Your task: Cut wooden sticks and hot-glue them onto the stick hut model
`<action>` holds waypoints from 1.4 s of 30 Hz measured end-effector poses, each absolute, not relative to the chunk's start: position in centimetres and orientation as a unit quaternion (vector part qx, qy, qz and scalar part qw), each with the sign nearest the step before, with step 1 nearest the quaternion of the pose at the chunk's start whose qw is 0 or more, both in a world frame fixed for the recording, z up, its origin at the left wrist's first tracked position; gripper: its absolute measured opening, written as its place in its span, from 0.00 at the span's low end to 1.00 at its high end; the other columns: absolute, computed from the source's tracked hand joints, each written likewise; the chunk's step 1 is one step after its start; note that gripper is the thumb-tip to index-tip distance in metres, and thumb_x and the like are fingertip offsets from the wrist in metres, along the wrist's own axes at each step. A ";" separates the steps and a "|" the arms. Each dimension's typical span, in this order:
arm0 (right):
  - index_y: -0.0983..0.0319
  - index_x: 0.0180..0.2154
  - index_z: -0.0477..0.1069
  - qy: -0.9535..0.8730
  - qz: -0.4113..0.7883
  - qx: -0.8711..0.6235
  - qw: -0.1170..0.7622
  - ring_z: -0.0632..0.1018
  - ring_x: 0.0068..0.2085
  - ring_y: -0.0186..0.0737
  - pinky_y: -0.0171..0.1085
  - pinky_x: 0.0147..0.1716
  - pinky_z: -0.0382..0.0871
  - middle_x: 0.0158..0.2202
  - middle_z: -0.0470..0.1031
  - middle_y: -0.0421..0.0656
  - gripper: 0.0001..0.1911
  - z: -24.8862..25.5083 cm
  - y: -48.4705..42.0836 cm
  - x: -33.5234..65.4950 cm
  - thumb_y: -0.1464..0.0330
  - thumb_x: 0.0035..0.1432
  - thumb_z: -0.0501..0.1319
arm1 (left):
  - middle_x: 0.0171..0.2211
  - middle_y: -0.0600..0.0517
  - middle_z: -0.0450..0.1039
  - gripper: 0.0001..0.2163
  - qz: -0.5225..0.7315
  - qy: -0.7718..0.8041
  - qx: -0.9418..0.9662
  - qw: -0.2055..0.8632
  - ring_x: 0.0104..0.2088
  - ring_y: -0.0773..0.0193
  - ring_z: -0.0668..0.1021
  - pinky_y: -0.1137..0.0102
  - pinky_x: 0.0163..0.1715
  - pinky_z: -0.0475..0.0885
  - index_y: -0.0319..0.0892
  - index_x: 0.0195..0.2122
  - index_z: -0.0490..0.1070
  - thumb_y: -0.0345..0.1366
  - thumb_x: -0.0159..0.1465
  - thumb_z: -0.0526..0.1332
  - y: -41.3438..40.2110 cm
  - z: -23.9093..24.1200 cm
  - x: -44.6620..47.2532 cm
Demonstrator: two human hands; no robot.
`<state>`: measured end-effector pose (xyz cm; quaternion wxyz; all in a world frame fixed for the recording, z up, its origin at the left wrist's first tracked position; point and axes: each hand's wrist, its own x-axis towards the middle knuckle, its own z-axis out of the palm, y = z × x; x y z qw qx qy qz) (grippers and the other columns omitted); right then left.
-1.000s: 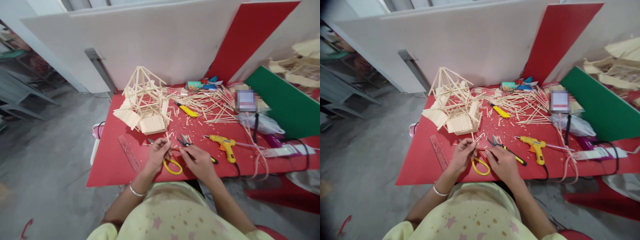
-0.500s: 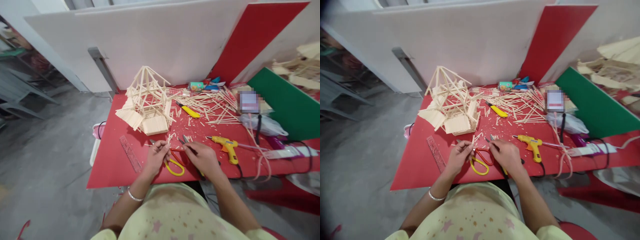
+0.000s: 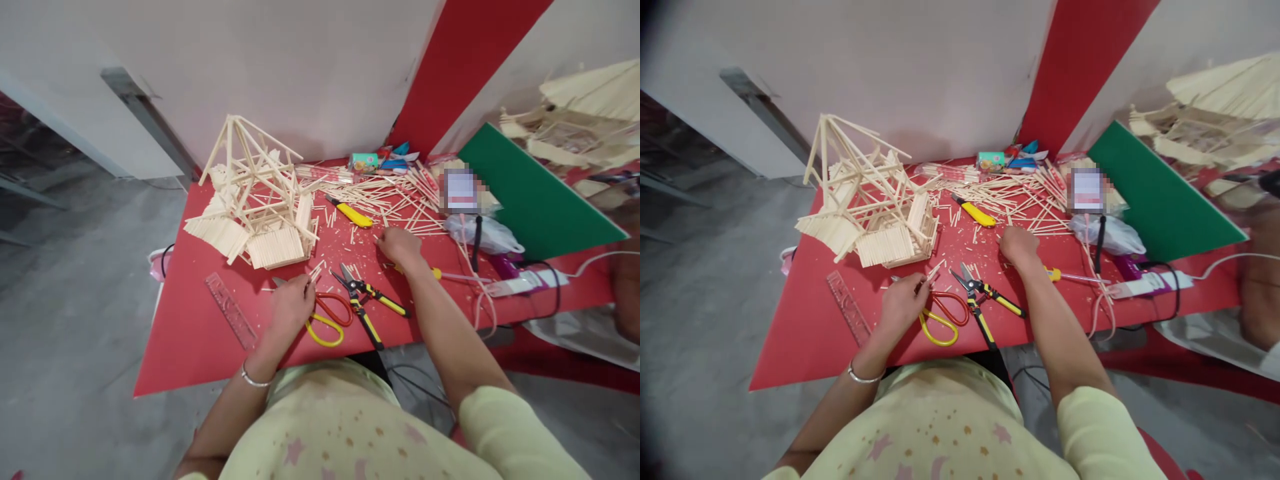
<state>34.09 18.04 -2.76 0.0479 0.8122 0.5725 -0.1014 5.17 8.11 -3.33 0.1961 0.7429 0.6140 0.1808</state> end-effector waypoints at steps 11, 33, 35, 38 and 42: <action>0.63 0.45 0.75 0.635 -0.183 0.749 -0.054 0.80 0.42 0.41 0.35 0.40 0.71 0.42 0.81 0.50 0.14 -0.2 12.4 31.1 0.64 0.67 0.54 | 0.35 0.45 0.77 0.09 0.339 0.605 0.666 0.275 0.36 0.58 0.77 0.67 0.35 0.68 0.44 0.39 0.79 0.40 0.65 0.62 7.0 -2.7 3.4; 0.57 0.43 0.77 0.786 -0.168 0.489 -0.339 0.78 0.44 0.41 0.41 0.49 0.71 0.42 0.81 0.44 0.08 -2.7 2.6 17.0 0.68 0.65 0.60 | 0.18 0.57 0.68 0.16 0.499 0.453 0.211 0.707 0.15 0.75 0.65 0.78 0.14 0.58 0.39 0.28 0.71 0.46 0.54 0.73 3.7 -2.9 0.0; 0.57 0.46 0.77 0.784 -0.149 0.528 -0.289 0.78 0.46 0.42 0.40 0.48 0.70 0.44 0.80 0.46 0.11 -2.7 3.9 17.9 0.66 0.66 0.58 | 0.22 0.55 0.72 0.15 0.505 0.448 0.227 0.702 0.15 0.75 0.67 0.78 0.13 0.59 0.39 0.30 0.71 0.45 0.57 0.71 4.2 -3.0 -0.3; 0.55 0.51 0.76 0.795 -0.123 0.576 -0.148 0.78 0.45 0.43 0.39 0.44 0.69 0.45 0.79 0.46 0.15 -2.2 6.8 18.9 0.66 0.68 0.54 | 0.25 0.55 0.73 0.14 0.514 0.445 0.239 0.693 0.16 0.75 0.68 0.78 0.13 0.61 0.40 0.33 0.71 0.44 0.58 0.71 4.7 -3.2 -0.7; 0.52 0.51 0.76 0.822 -0.136 0.553 0.022 0.77 0.44 0.43 0.36 0.37 0.64 0.46 0.77 0.45 0.16 -1.9 10.8 19.0 0.66 0.68 0.54 | 0.24 0.54 0.74 0.14 0.499 0.496 0.296 0.646 0.16 0.73 0.68 0.77 0.14 0.62 0.40 0.34 0.72 0.45 0.58 0.70 5.1 -3.6 -1.3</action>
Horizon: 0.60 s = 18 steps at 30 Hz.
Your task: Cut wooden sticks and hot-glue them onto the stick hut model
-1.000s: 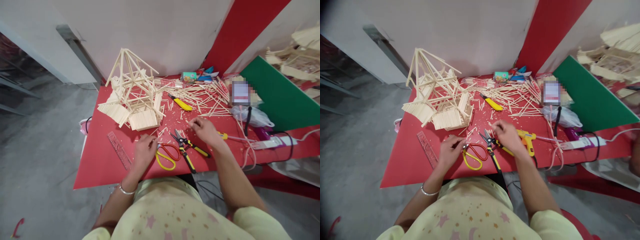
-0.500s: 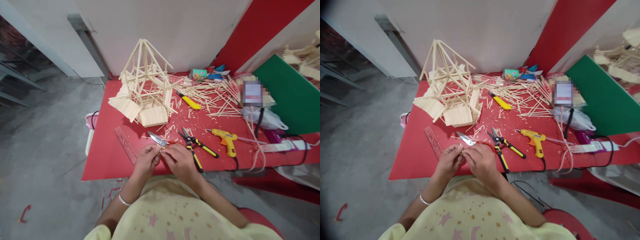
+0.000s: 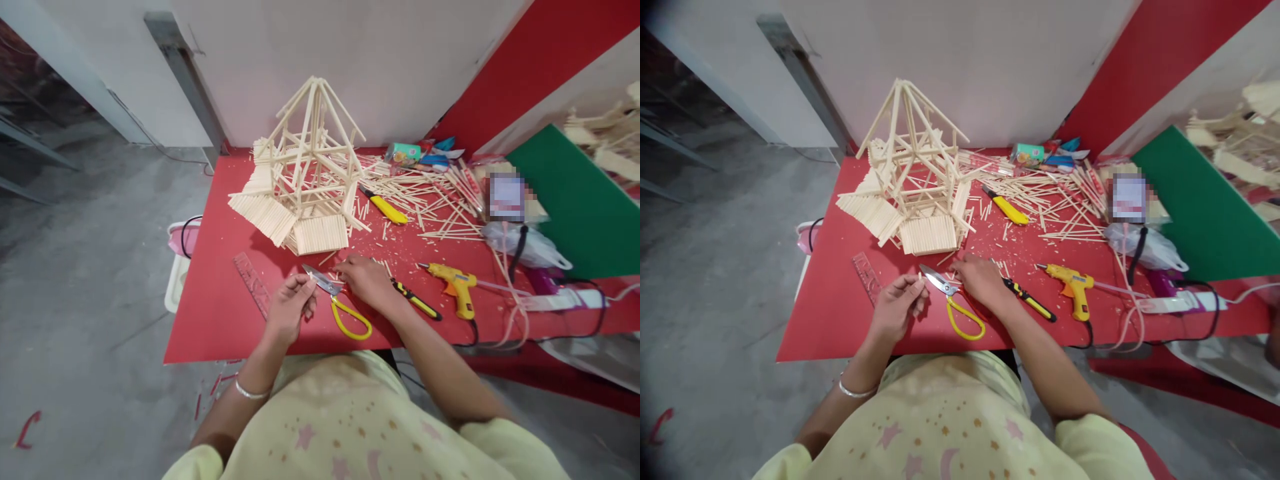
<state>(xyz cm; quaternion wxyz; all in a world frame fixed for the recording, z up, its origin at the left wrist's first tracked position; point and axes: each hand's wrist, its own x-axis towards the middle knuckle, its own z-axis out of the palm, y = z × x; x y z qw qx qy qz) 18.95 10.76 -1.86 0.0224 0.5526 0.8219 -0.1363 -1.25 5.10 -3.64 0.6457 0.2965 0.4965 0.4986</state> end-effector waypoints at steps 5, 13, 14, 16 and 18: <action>0.57 0.45 0.76 0.836 -0.137 0.529 0.055 0.76 0.45 0.44 0.35 0.38 0.62 0.45 0.76 0.46 0.11 -2.4 12.5 18.4 0.65 0.67 0.56 | 0.25 0.52 0.74 0.12 0.421 0.582 0.489 0.495 0.22 0.68 0.72 0.72 0.24 0.66 0.40 0.36 0.76 0.44 0.64 0.63 5.1 -4.6 -2.5; 0.63 0.45 0.72 0.827 -0.124 0.546 0.060 0.75 0.47 0.45 0.37 0.43 0.63 0.46 0.75 0.51 0.14 -3.1 11.2 18.0 0.63 0.71 0.51 | 0.30 0.47 0.76 0.12 0.168 0.657 0.702 0.219 0.32 0.58 0.76 0.68 0.30 0.60 0.43 0.31 0.73 0.39 0.69 0.55 5.5 -5.5 -2.6; 0.62 0.45 0.72 0.824 -0.123 0.551 0.056 0.76 0.47 0.44 0.36 0.42 0.63 0.46 0.75 0.51 0.14 -3.1 11.0 18.0 0.63 0.71 0.51 | 0.31 0.46 0.76 0.12 0.161 0.656 0.706 0.213 0.33 0.57 0.76 0.68 0.30 0.60 0.43 0.32 0.73 0.39 0.69 0.54 5.5 -5.5 -2.5; 0.60 0.44 0.72 0.821 -0.124 0.555 0.048 0.76 0.46 0.43 0.35 0.42 0.62 0.45 0.76 0.48 0.12 -3.1 10.6 18.0 0.63 0.70 0.52 | 0.31 0.45 0.76 0.11 0.164 0.649 0.712 0.212 0.33 0.56 0.76 0.67 0.30 0.59 0.43 0.33 0.73 0.40 0.69 0.55 5.6 -5.5 -2.4; 0.59 0.44 0.72 0.816 -0.124 0.563 0.039 0.76 0.47 0.42 0.35 0.42 0.62 0.44 0.77 0.47 0.11 -3.1 10.4 18.1 0.64 0.69 0.53 | 0.31 0.44 0.76 0.10 0.176 0.640 0.714 0.223 0.32 0.56 0.76 0.67 0.29 0.59 0.44 0.34 0.73 0.40 0.69 0.56 5.6 -5.3 -2.5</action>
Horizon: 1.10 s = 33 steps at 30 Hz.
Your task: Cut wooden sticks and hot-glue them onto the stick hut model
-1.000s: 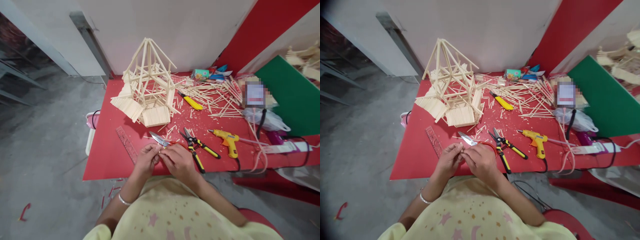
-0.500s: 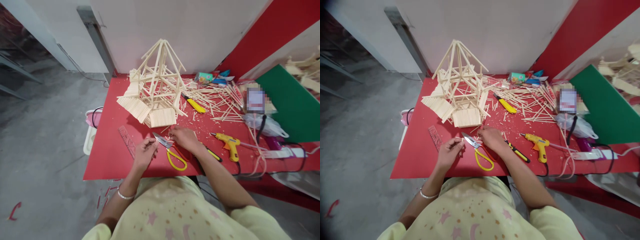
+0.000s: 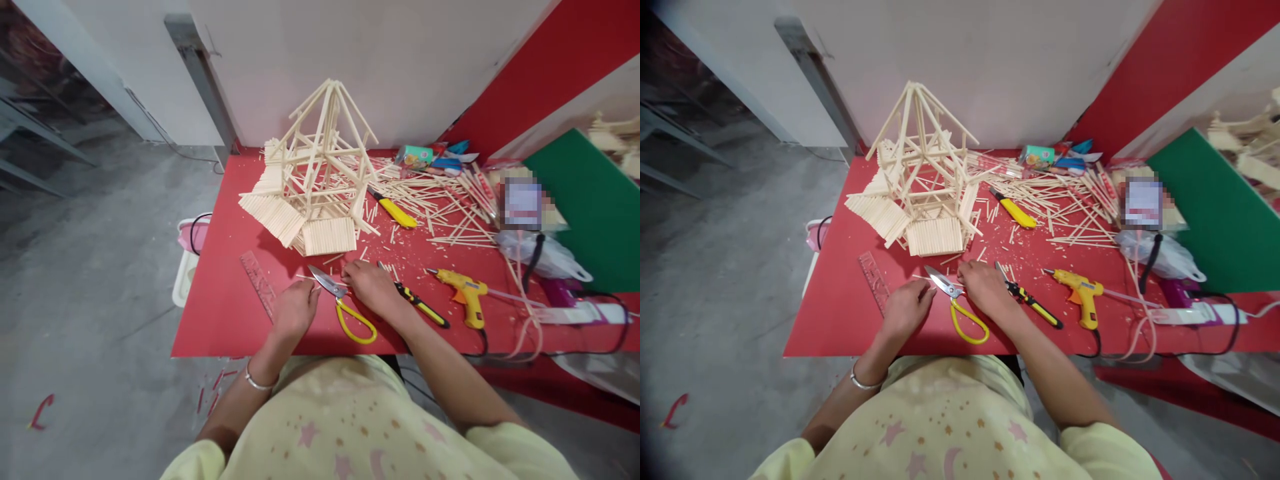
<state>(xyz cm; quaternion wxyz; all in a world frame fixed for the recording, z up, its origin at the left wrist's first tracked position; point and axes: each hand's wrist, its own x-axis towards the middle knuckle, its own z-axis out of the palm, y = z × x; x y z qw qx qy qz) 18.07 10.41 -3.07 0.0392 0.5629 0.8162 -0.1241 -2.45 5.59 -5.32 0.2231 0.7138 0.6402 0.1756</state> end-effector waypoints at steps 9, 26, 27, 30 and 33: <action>0.61 0.46 0.74 0.755 -0.089 0.650 0.019 0.78 0.45 0.45 0.36 0.37 0.63 0.45 0.79 0.50 0.16 -0.1 11.5 19.7 0.64 0.69 0.49 | 0.30 0.47 0.77 0.07 0.318 0.597 0.674 0.296 0.32 0.59 0.75 0.68 0.34 0.64 0.43 0.36 0.78 0.36 0.66 0.60 6.6 -4.1 -2.6; 0.58 0.42 0.75 0.772 -0.212 0.531 -0.277 0.80 0.36 0.36 0.33 0.38 0.71 0.37 0.81 0.41 0.09 1.6 7.1 16.4 0.66 0.65 0.58 | 0.22 0.55 0.71 0.10 0.551 0.499 0.299 0.598 0.17 0.75 0.64 0.77 0.15 0.57 0.41 0.33 0.78 0.42 0.58 0.70 7.5 -2.0 -2.6; 0.58 0.42 0.75 0.764 -0.208 0.513 -0.330 0.80 0.36 0.36 0.33 0.38 0.72 0.36 0.81 0.41 0.08 2.6 6.6 15.9 0.66 0.65 0.58 | 0.22 0.55 0.71 0.10 0.563 0.487 0.276 0.608 0.16 0.75 0.64 0.78 0.15 0.56 0.40 0.33 0.77 0.42 0.57 0.70 7.6 -1.7 -2.5; 0.57 0.40 0.76 0.755 -0.165 0.495 -0.396 0.80 0.34 0.36 0.34 0.38 0.73 0.34 0.81 0.40 0.06 5.3 6.3 13.9 0.66 0.65 0.59 | 0.21 0.56 0.70 0.11 0.586 0.467 0.248 0.614 0.16 0.77 0.64 0.80 0.14 0.56 0.40 0.32 0.77 0.40 0.55 0.72 7.7 0.0 -2.4; 0.57 0.38 0.76 0.766 -0.125 0.473 -0.416 0.80 0.33 0.35 0.34 0.36 0.73 0.33 0.81 0.41 0.08 6.5 6.9 12.1 0.67 0.66 0.58 | 0.21 0.57 0.70 0.11 0.594 0.460 0.243 0.613 0.17 0.77 0.66 0.80 0.16 0.59 0.40 0.30 0.76 0.41 0.54 0.73 7.3 1.8 -2.6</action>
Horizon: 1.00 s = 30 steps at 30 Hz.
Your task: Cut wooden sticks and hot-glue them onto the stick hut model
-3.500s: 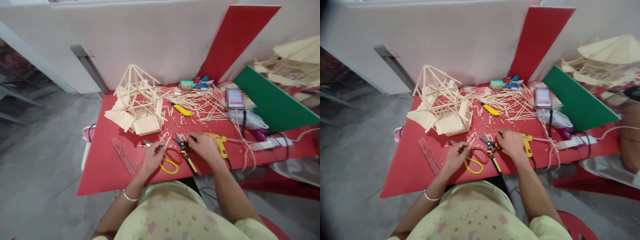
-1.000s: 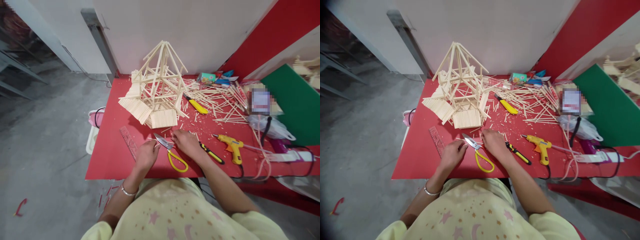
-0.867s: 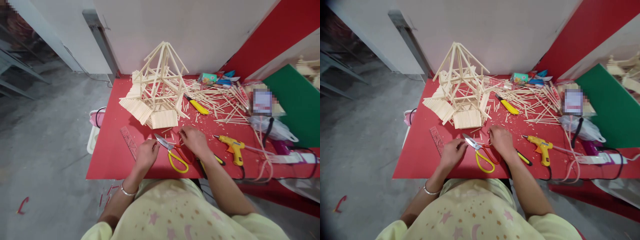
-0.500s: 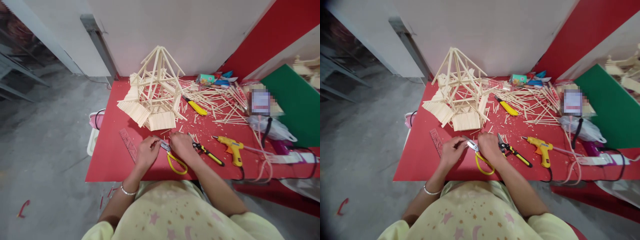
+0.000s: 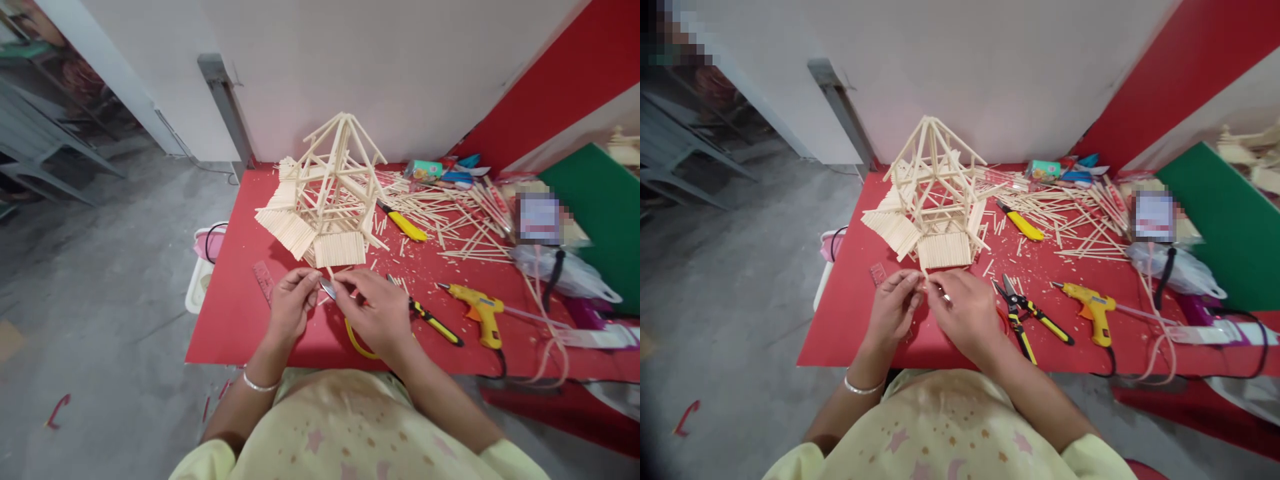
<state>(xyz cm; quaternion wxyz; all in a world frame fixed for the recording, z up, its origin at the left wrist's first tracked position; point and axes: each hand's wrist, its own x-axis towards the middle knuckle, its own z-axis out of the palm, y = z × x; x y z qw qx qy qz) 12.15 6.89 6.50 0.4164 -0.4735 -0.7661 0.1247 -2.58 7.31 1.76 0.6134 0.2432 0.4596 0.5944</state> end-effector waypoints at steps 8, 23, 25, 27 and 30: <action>0.59 0.43 0.76 -0.781 0.172 -0.482 0.356 0.80 0.40 0.38 0.36 0.43 0.73 0.39 0.81 0.45 0.11 1.0 6.0 12.1 0.70 0.65 0.56 | 0.21 0.57 0.69 0.09 0.550 0.455 0.245 0.657 0.17 0.77 0.64 0.80 0.16 0.59 0.41 0.32 0.77 0.40 0.56 0.72 6.2 -1.4 -2.3; 0.61 0.37 0.78 -0.631 0.089 -0.770 -0.018 0.81 0.40 0.49 0.37 0.34 0.63 0.36 0.82 0.49 0.12 -2.1 9.6 27.3 0.64 0.60 0.57 | 0.38 0.47 0.79 0.07 0.356 0.538 0.683 0.342 0.38 0.57 0.77 0.66 0.43 0.68 0.46 0.39 0.80 0.35 0.63 0.63 9.3 -4.3 3.6; 0.62 0.35 0.78 -0.632 0.091 -0.769 -0.014 0.81 0.39 0.49 0.38 0.34 0.64 0.35 0.81 0.51 0.11 -2.5 9.9 27.3 0.65 0.59 0.58 | 0.42 0.46 0.78 0.09 0.353 0.545 0.689 0.322 0.40 0.55 0.77 0.64 0.45 0.69 0.47 0.44 0.79 0.35 0.63 0.63 9.3 -4.1 3.8; 0.61 0.36 0.77 -0.636 0.099 -0.765 -0.003 0.81 0.39 0.47 0.37 0.35 0.64 0.35 0.81 0.49 0.11 -2.5 9.7 27.3 0.65 0.59 0.58 | 0.42 0.45 0.78 0.09 0.362 0.538 0.682 0.338 0.40 0.56 0.78 0.64 0.44 0.69 0.46 0.44 0.79 0.36 0.64 0.63 9.1 -3.9 3.9; 0.58 0.43 0.76 -0.670 0.137 -0.727 0.059 0.80 0.40 0.39 0.32 0.37 0.65 0.39 0.82 0.44 0.13 -2.0 8.3 27.5 0.63 0.62 0.56 | 0.38 0.46 0.78 0.08 0.365 0.505 0.673 0.399 0.37 0.57 0.78 0.66 0.40 0.70 0.44 0.40 0.80 0.38 0.66 0.61 8.3 -3.6 4.1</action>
